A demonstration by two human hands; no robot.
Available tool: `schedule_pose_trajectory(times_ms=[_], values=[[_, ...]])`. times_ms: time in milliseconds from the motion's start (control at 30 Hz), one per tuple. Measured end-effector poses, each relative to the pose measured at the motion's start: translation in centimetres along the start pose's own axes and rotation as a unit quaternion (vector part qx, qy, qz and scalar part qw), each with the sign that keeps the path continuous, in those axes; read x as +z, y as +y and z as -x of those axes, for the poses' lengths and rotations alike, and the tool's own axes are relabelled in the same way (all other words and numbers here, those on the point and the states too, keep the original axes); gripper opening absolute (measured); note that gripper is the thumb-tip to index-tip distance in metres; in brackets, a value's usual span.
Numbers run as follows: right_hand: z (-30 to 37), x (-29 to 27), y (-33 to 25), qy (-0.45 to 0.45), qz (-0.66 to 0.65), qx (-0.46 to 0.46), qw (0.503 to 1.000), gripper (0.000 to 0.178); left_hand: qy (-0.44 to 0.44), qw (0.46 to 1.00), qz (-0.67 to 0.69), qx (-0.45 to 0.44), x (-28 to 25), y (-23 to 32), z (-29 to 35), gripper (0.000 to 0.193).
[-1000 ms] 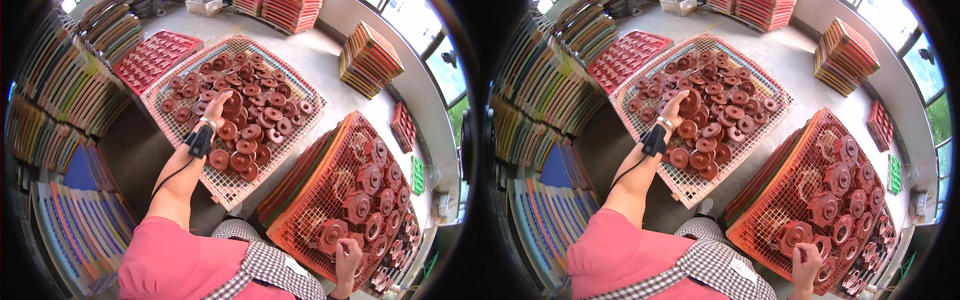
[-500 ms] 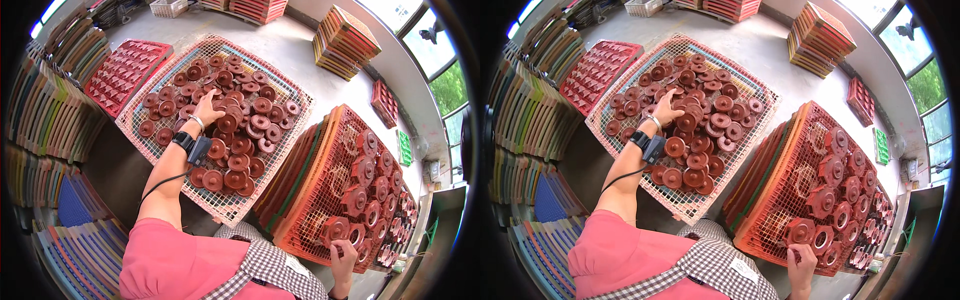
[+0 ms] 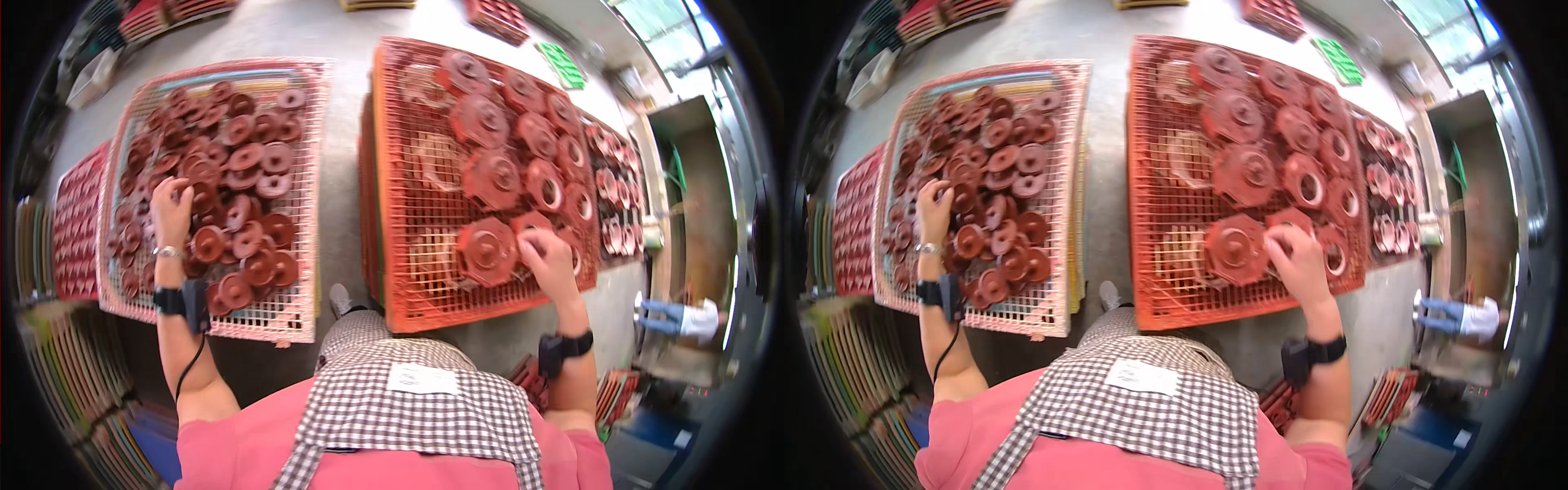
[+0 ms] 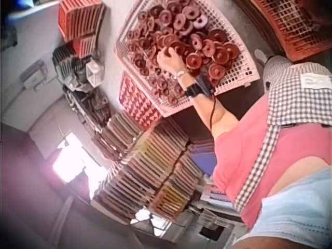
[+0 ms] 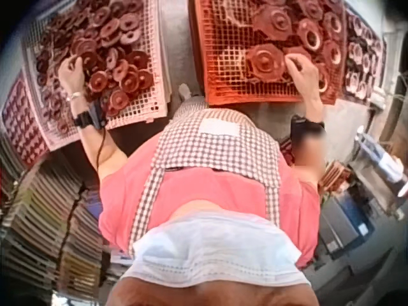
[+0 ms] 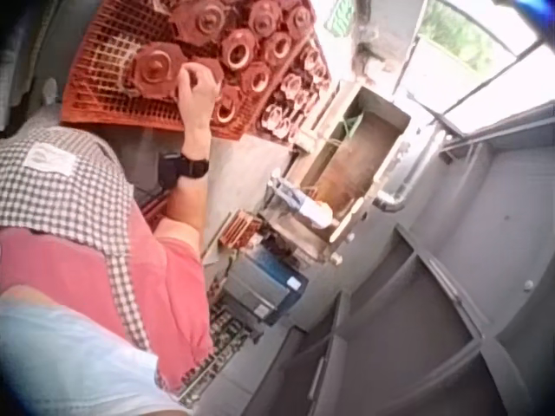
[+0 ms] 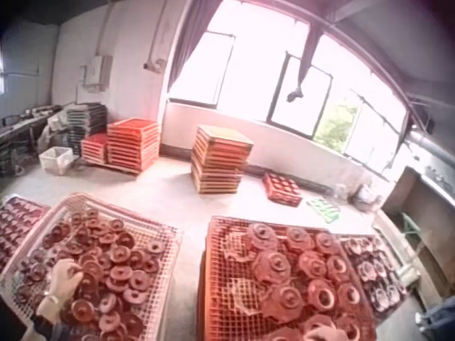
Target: Sorting and placing red circular molds and white/pink hexagonal components onto trays in a manufacturing facility.
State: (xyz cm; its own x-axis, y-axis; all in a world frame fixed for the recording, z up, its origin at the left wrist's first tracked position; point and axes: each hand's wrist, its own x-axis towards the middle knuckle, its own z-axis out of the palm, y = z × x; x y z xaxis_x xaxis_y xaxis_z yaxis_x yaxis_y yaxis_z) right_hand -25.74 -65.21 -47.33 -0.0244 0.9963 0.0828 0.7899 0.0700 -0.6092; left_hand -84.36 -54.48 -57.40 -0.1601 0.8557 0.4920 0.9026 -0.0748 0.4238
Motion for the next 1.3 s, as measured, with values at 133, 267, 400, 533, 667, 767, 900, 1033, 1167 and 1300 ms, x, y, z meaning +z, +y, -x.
schedule_pose_trajectory(times_ms=[133, 267, 400, 533, 667, 767, 900, 1033, 1167, 1300], values=[[-1.4, -1.4, 4.6, 0.007, 0.017, 0.023, 1.0, 0.016, -0.083, 0.949, 0.292, -0.083, 1.4, 12.8, 1.0, 0.016], [-2.4, 0.0, 3.7, -0.115, 0.02, -0.032, 0.993, 0.02, -0.22, 0.944, 0.229, 0.085, 3.2, 23.7, 4.8, 0.019], [-1.3, 3.2, 5.0, -0.106, 0.052, -0.213, 0.97, 0.028, -0.329, 0.876, 0.34, 0.091, 7.0, 32.8, 8.9, 0.019], [-2.1, 3.3, 6.4, -0.095, -0.033, -0.213, 0.972, 0.023, -0.387, 0.802, 0.452, -0.046, 9.2, 37.8, 10.8, 0.021], [-2.9, 0.5, 5.6, -0.117, -0.183, -0.108, 0.97, 0.016, -0.403, 0.751, 0.504, -0.139, 9.9, 40.6, 11.5, 0.032], [-3.6, 0.1, 4.7, -0.086, -0.223, -0.183, 0.954, 0.017, -0.383, 0.513, 0.707, -0.3, 10.4, 42.9, 12.3, 0.045], [-8.5, 0.1, 7.4, 0.039, -0.123, -0.188, 0.974, 0.017, -0.379, 0.397, 0.755, -0.359, 10.7, 43.7, 12.6, 0.046], [-12.5, 1.7, 12.5, 0.066, 0.056, -0.161, 0.983, 0.025, -0.378, 0.443, 0.735, -0.348, 11.0, 43.4, 12.0, 0.045], [-13.6, 2.4, 11.8, 0.038, 0.119, -0.182, 0.975, 0.021, -0.358, 0.486, 0.725, -0.332, 10.9, 42.8, 11.4, 0.044], [-14.5, 1.4, 12.4, 0.024, -0.068, -0.074, 0.995, 0.016, -0.348, 0.474, 0.726, -0.356, 11.7, 42.5, 10.6, 0.043]])
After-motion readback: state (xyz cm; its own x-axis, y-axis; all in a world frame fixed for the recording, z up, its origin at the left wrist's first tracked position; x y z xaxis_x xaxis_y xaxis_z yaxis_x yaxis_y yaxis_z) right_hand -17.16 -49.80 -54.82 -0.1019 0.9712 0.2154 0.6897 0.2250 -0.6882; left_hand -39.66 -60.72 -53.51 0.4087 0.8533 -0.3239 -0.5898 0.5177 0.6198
